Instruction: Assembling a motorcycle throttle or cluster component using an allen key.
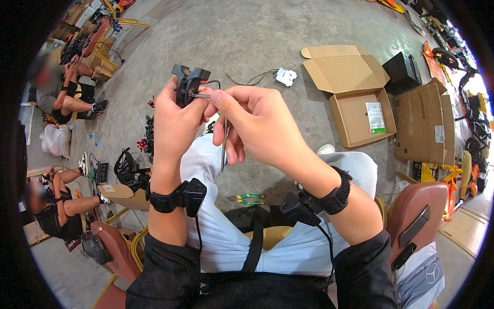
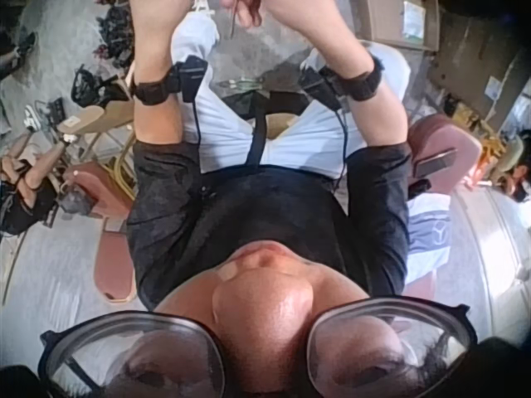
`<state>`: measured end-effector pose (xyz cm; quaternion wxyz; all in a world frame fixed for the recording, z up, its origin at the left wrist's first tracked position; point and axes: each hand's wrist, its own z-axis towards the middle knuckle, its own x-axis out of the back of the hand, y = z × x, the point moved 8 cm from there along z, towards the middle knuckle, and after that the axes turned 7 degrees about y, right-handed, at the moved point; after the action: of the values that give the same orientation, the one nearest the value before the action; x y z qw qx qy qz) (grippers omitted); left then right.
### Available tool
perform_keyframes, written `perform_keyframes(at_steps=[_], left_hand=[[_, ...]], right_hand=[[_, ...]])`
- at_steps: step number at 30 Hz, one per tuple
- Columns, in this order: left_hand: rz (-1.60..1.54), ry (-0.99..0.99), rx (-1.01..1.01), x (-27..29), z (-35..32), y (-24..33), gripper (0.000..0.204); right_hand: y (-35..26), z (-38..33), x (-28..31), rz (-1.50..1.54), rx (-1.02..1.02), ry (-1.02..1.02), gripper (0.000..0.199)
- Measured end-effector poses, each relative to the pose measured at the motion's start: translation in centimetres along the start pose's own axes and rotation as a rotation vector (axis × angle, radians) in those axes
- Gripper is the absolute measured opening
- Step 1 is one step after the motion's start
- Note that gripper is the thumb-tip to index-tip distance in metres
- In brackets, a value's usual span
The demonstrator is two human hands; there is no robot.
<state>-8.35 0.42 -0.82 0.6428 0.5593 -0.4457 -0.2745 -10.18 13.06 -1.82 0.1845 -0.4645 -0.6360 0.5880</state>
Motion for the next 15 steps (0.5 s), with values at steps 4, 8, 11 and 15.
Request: perform_keyframes(at_steps=[4, 8, 11, 15], left_hand=[[-0.045, 0.047, -0.061, 0.2, 0.0, 0.5, 0.018], [-0.039, -0.015, -0.041, -0.2, 0.2, -0.1, 0.015], [-0.100, -0.012, 0.045, -0.2, 0.1, -0.3, 0.015], [-0.095, -0.039, 0.046, -0.4, 0.2, -0.8, 0.021]], right_hand=[[0.2, 0.0, 0.0, 0.014, -0.016, -0.012, 0.029], [0.4, 0.1, 0.2, -0.158, 0.184, 0.096, 0.024], [-0.4, 0.1, 0.5, -0.401, 0.430, 0.184, 0.019], [-0.9, 0.0, 0.7, -0.386, 0.394, 0.177, 0.021]])
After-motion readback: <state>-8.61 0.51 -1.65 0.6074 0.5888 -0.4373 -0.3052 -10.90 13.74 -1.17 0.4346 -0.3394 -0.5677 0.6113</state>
